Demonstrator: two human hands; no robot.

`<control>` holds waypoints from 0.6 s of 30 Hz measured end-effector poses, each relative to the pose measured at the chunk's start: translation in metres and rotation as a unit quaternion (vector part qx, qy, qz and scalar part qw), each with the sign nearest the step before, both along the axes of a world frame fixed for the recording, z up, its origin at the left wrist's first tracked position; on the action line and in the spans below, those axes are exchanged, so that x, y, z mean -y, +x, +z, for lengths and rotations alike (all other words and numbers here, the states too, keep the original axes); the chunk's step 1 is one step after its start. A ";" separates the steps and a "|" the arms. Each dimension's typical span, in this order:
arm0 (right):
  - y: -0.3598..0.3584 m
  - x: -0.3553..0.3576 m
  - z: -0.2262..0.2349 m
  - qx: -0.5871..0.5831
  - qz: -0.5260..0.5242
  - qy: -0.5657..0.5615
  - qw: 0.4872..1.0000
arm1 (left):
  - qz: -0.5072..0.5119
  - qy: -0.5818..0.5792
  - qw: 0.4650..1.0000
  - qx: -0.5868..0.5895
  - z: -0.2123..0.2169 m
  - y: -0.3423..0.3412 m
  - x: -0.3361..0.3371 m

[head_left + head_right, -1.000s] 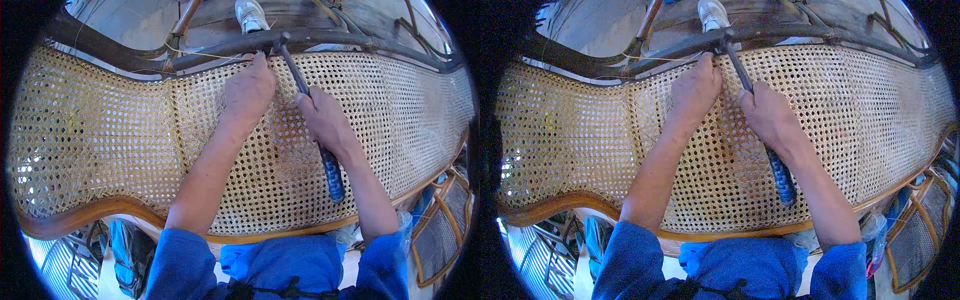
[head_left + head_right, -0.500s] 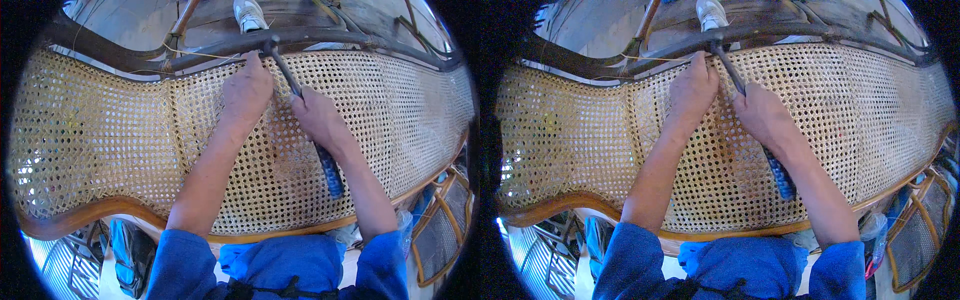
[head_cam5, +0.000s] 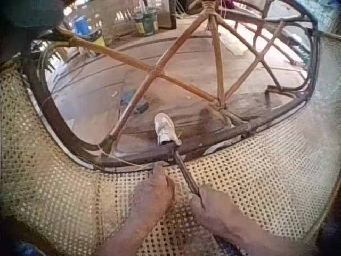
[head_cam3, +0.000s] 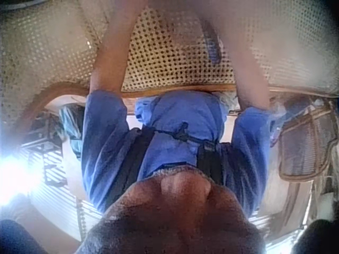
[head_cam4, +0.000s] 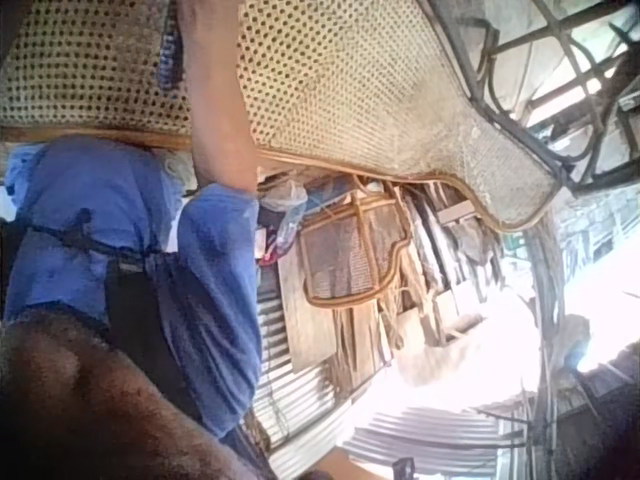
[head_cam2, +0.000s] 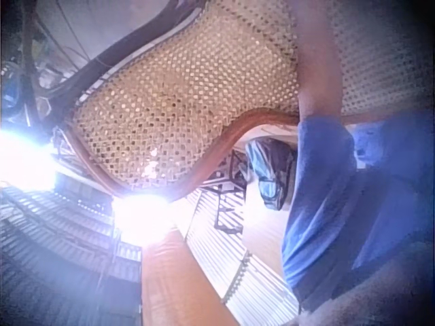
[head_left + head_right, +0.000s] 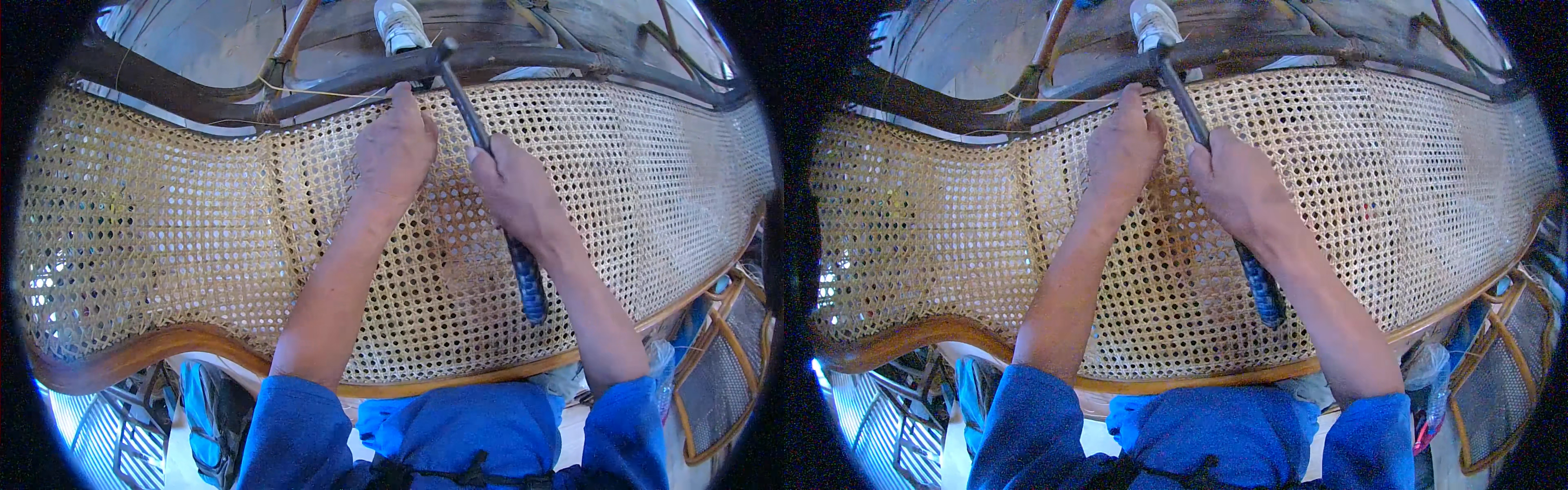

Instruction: The person weaves a thin cane strip into the seat of a rattan chair. They thread the cane through the existing weave and use a hammer to tap it flush against the frame, repeating this process along the edge of the seat.

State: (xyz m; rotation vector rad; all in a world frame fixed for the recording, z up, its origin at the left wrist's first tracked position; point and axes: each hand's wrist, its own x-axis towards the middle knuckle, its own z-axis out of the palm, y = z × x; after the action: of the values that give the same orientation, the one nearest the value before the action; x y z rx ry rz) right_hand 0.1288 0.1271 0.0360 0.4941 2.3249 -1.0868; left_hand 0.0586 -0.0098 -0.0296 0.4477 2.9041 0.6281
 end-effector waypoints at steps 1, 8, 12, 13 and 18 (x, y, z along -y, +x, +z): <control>0.000 0.001 -0.002 -0.005 0.012 0.009 1.000 | 0.002 -0.004 1.000 -0.005 0.000 -0.001 0.000; 0.011 -0.018 -0.003 0.001 -0.078 0.008 0.997 | -0.060 -0.006 0.998 0.016 0.006 0.001 -0.001; 0.011 -0.019 0.002 -0.022 -0.089 0.020 0.996 | -0.078 -0.002 0.996 -0.044 0.001 0.001 0.001; 0.011 -0.019 -0.003 -0.022 -0.081 0.032 0.996 | -0.086 -0.005 0.994 -0.072 0.000 0.001 0.000; 0.010 -0.014 -0.005 -0.010 -0.012 0.051 0.999 | -0.075 -0.026 0.996 -0.039 0.000 -0.001 -0.001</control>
State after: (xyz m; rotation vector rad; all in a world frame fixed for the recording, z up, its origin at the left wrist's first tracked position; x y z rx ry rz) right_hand 0.1391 0.1406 0.0312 0.5543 2.4072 -0.9912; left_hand 0.0580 -0.0084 -0.0292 0.6912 2.9163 0.5236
